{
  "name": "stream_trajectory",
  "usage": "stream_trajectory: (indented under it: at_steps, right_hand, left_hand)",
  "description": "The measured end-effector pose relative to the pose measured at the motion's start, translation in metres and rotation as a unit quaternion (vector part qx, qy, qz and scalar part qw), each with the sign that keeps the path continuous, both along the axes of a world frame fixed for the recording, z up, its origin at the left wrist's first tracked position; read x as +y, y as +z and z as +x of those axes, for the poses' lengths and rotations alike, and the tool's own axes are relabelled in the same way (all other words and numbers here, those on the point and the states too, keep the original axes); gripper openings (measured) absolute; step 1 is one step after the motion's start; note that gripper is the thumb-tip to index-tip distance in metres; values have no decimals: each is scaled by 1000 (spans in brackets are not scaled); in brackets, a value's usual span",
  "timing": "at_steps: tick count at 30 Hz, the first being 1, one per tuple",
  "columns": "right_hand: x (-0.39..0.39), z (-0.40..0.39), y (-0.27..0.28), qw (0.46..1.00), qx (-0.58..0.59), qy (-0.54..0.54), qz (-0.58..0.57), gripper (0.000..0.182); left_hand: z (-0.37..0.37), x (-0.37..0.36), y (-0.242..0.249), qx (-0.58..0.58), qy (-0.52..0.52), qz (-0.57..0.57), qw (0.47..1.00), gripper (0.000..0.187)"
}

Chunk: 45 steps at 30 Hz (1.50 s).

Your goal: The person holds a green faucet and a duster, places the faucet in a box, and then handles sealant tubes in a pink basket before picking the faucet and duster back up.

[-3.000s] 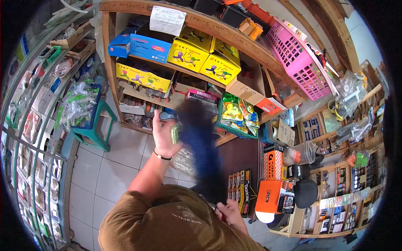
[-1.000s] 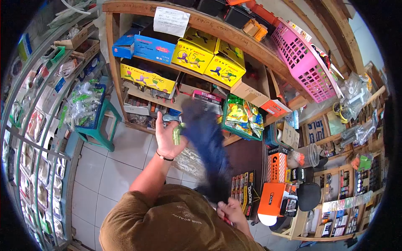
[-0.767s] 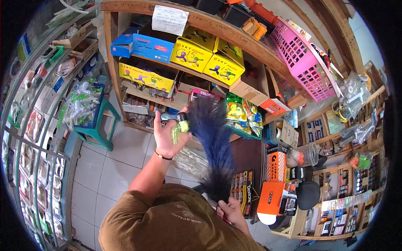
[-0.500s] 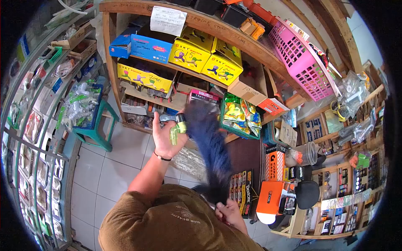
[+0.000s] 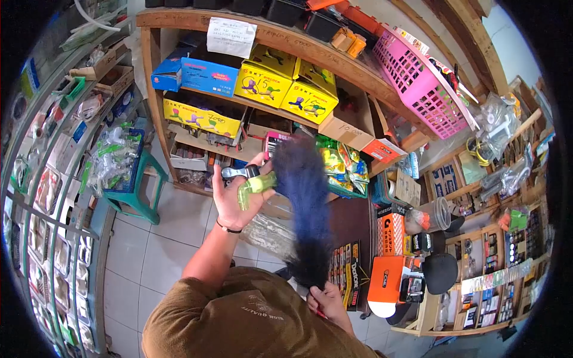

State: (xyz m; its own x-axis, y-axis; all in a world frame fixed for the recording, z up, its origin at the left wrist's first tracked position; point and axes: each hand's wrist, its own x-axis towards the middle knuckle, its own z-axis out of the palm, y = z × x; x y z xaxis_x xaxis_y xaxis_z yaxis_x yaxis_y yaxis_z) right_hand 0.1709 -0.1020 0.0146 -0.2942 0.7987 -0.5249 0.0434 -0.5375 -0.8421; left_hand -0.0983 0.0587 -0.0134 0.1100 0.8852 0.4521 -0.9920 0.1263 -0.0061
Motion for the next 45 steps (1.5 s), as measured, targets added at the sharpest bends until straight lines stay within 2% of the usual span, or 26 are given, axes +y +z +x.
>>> stream_trajectory:
  at_steps: [2, 3, 6, 7, 9, 10, 12, 13, 14, 16, 17, 18, 20, 22, 23, 24, 26, 30, 32, 34, 36, 38, 40, 42, 44, 45]
  right_hand:
    - [-1, 5, -5, 994, -51, 77, 51, 21]
    - [-2, 10, -9, 985, -61, 149, 59, 20]
    - [2, 0, 2, 991, -84, 99, 38, 22]
    - [5, -5, 7, 999, -19, 26, -24, 24]
    - [4, 1, -2, 996, -37, 71, 23, 24]
    - [3, 6, -10, 990, -53, 113, 71, 24]
    - [4, 0, -3, 989, -44, 128, 65, 23]
    - [4, -5, 7, 996, -49, 75, 15, 22]
    - [5, -11, 17, 998, -55, 22, -36, 20]
    - [1, 2, -3, 997, -54, 49, -6, 19]
    - [1, 4, -8, 996, -51, 73, 25, 17]
    - [1, 5, -8, 996, -51, 73, 25, 17]
    - [2, 3, -2, 999, -14, 48, 12, 16]
    - [4, 0, 1, 999, -32, 30, -22, 15]
    - [5, 0, 3, 997, -48, 14, -52, 15]
    - [5, -1, 4, 997, -47, 14, -52, 15]
    - [4, -1, 5, 979, -52, 165, 107, 14]
    - [12, 2, 5, 1000, 17, 2, -23, 19]
    - [13, 9, 5, 1000, 8, 13, -23, 21]
    - [10, 15, 7, 968, -107, 204, 101, 19]
    - [12, 7, 17, 968, -117, 201, 92, 18]
    - [13, 5, 11, 1000, -16, 6, -21, 23]
    - [10, 12, 10, 999, -19, 12, -24, 21]
    - [6, 15, 14, 976, -90, 189, 57, 15]
    - [5, 15, 6, 975, -116, 183, 53, 15]
    - [4, 8, 7, 995, -47, 83, 22, 17]
  left_hand:
    - [-3, -1, -2, -74, -26, -86, 993, 94]
    - [-1, 0, -1, -25, -4, -70, 997, 93]
    - [2, -2, 5, 55, 36, -60, 996, 91]
    - [0, -1, -5, -35, -18, -33, 999, 89]
    - [-4, 1, 0, -154, -106, 89, 978, 82]
    - [-1, -8, 5, 38, 76, -162, 983, 83]
    - [-1, 1, 5, 38, 28, -23, 999, 85]
    - [-1, -1, 5, 67, 58, -25, 996, 88]
    - [-3, -3, 2, 43, 58, -148, 986, 89]
    - [-1, -3, 2, -59, -5, -103, 993, 83]
    - [-2, -4, 4, -44, 13, -157, 987, 82]
    - [0, -3, 8, 29, 31, -77, 996, 81]
    - [-1, -4, 12, 52, 35, -69, 996, 83]
    - [-2, 0, -6, -234, -122, -18, 964, 87]
    - [2, 2, 0, 10, 38, -178, 983, 91]
    - [3, 3, 0, 10, 38, -177, 983, 91]
    - [4, 5, -2, 49, 30, -46, 997, 89]
    - [0, 2, 2, 46, 24, -150, 987, 91]
    - [2, 2, 1, 24, 17, -147, 989, 90]
    - [3, 8, -6, 36, 30, -51, 998, 92]
    - [2, 8, -2, 35, 34, -32, 998, 93]
    - [1, 5, -10, -214, -89, -47, 972, 95]
    - [2, 7, -11, -188, -84, -16, 978, 95]
    - [3, 3, 5, 19, 27, -88, 996, 93]
    - [2, 2, 9, 50, 50, -72, 995, 92]
    - [2, 4, 3, -76, -18, -25, 997, 91]
